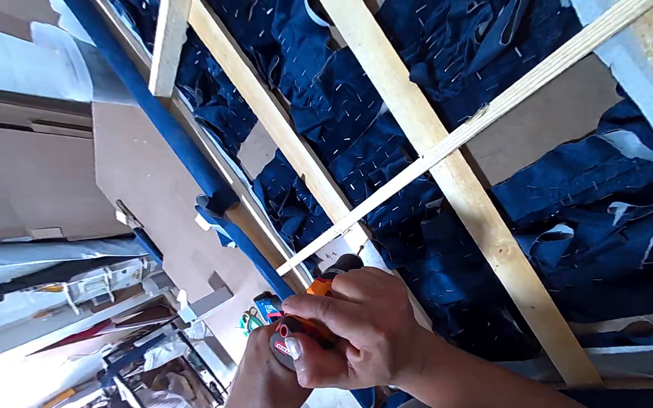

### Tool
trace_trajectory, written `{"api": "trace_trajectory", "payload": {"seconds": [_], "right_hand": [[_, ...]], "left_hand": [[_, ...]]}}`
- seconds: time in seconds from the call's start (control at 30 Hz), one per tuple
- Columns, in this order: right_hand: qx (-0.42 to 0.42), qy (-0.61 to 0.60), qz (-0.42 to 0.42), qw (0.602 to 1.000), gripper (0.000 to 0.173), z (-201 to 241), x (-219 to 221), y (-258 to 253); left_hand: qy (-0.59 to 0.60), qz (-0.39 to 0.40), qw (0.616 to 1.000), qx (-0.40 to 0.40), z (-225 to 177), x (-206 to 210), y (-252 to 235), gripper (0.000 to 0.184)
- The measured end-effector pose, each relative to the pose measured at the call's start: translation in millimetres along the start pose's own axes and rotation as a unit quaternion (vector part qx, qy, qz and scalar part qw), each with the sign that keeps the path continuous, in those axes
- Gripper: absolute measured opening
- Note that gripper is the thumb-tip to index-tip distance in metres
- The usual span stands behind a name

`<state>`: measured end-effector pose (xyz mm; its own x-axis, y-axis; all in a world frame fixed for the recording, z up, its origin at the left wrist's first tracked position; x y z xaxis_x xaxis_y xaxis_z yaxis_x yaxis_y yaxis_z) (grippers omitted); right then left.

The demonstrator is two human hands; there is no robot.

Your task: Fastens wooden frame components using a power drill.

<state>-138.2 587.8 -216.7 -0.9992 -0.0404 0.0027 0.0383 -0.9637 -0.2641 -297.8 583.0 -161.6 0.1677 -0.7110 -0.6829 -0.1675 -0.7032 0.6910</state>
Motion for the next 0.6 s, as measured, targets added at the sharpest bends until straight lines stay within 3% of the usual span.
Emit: {"api": "trace_trajectory", "payload": {"seconds": [0.13, 0.2, 0.23, 0.3, 0.37, 0.4, 0.5, 0.6], "right_hand": [[0.023, -0.018, 0.029, 0.999, 0.031, 2.5, 0.6, -5.1], [0.103, -0.102, 0.064, 0.987, 0.028, -4.9, -10.1, 2.6], [0.180, -0.176, 0.065, 0.966, 0.027, -13.3, -20.8, 15.1], [0.331, -0.339, -0.013, 0.881, 0.037, -39.5, -45.2, 57.5], [0.420, -0.389, -0.134, 0.809, 0.029, -48.3, -80.6, 109.5], [0.440, -0.374, -0.177, 0.797, 0.026, -42.3, -96.6, 135.3], [0.465, -0.312, -0.198, 0.805, 0.025, -9.2, -121.3, 185.5], [0.432, -0.326, -0.115, 0.833, 0.028, 22.7, -121.7, 207.7]], "left_hand": [[-0.037, -0.001, 0.999, -0.021, -0.2, -0.5, -2.0, 0.035], [-0.012, 0.030, 0.996, -0.082, -0.7, -3.9, -4.0, 0.032], [0.003, 0.048, 0.993, -0.107, 0.2, -5.5, -5.1, 0.031], [0.026, 0.068, 0.988, -0.134, 2.9, -6.4, -6.4, 0.031], [0.038, 0.075, 0.987, -0.133, 8.0, -0.7, -1.9, 0.031], [0.046, 0.072, 0.988, -0.125, 11.4, 4.7, 2.4, 0.032], [0.071, 0.070, 0.989, -0.107, 25.7, 24.0, 17.9, 0.037], [0.140, 0.070, 0.984, -0.086, 42.1, 49.5, 43.8, 0.043]]}}
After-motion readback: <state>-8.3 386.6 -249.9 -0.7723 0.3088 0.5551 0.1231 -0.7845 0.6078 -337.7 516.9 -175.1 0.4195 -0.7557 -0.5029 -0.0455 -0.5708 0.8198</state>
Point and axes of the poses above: each hand's wrist, its own y-axis away from the middle knuckle, its own x-axis out of the palm, z = x × y, the point moved 6 cm from there along -y, towards the middle knuckle, and after that the axes turned 14 degrees about z, right-handed, at the moved point
